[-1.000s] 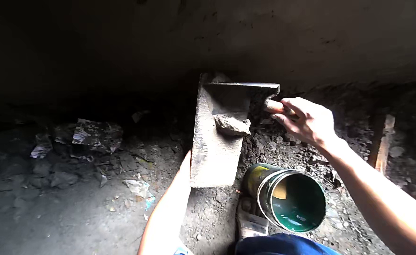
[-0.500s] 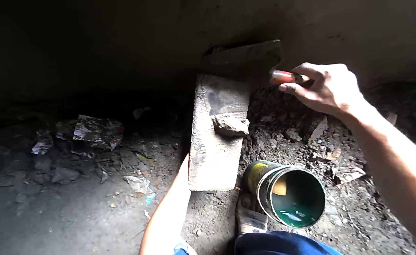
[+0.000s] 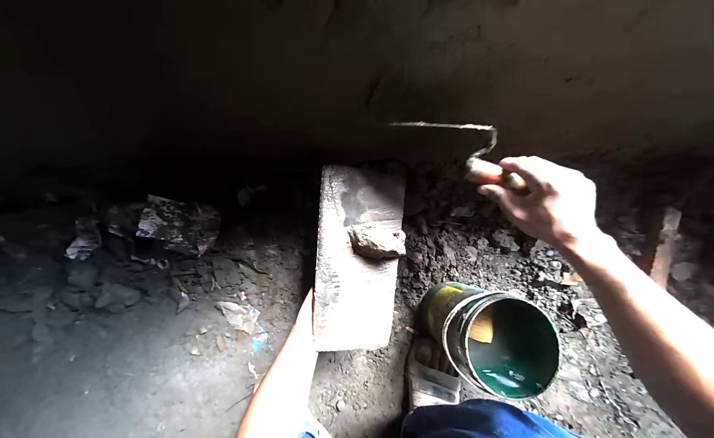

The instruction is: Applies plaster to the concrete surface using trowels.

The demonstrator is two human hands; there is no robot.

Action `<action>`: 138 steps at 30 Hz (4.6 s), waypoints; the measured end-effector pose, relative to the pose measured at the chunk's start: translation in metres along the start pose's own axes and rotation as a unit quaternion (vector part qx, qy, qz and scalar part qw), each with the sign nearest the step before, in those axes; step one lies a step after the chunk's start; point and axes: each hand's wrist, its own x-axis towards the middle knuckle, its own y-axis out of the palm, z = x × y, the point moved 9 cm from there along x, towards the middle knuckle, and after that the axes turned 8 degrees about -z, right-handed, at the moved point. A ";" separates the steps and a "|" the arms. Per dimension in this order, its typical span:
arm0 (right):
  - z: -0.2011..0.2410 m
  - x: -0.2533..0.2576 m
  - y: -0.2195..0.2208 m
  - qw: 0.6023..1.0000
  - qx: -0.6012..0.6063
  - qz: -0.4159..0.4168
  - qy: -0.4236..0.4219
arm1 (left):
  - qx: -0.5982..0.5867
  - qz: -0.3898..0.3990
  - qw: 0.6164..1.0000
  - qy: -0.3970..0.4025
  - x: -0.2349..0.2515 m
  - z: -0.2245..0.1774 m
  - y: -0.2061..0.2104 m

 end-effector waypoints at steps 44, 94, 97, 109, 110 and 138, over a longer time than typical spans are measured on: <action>0.002 -0.053 -0.066 0.993 0.059 0.078 -0.066 | 0.060 -0.012 0.994 0.087 0.007 -0.001 -0.010; -0.024 0.041 -0.080 0.994 0.108 -0.014 -0.011 | 0.008 0.013 0.989 0.148 -0.011 -0.024 -0.002; -0.022 0.020 -0.071 0.997 0.071 -0.023 -0.012 | 0.031 0.001 0.984 0.174 -0.007 -0.022 -0.017; 0.023 0.063 -0.043 0.999 0.045 0.010 0.003 | 0.010 -0.019 0.987 0.156 -0.011 -0.015 -0.019; 0.020 0.063 -0.049 0.998 0.057 0.010 0.002 | 0.013 -0.026 0.986 0.161 -0.010 -0.014 -0.021; -0.002 -0.066 -0.083 0.991 0.094 0.079 -0.051 | 0.000 -0.053 0.989 0.140 -0.015 -0.015 -0.015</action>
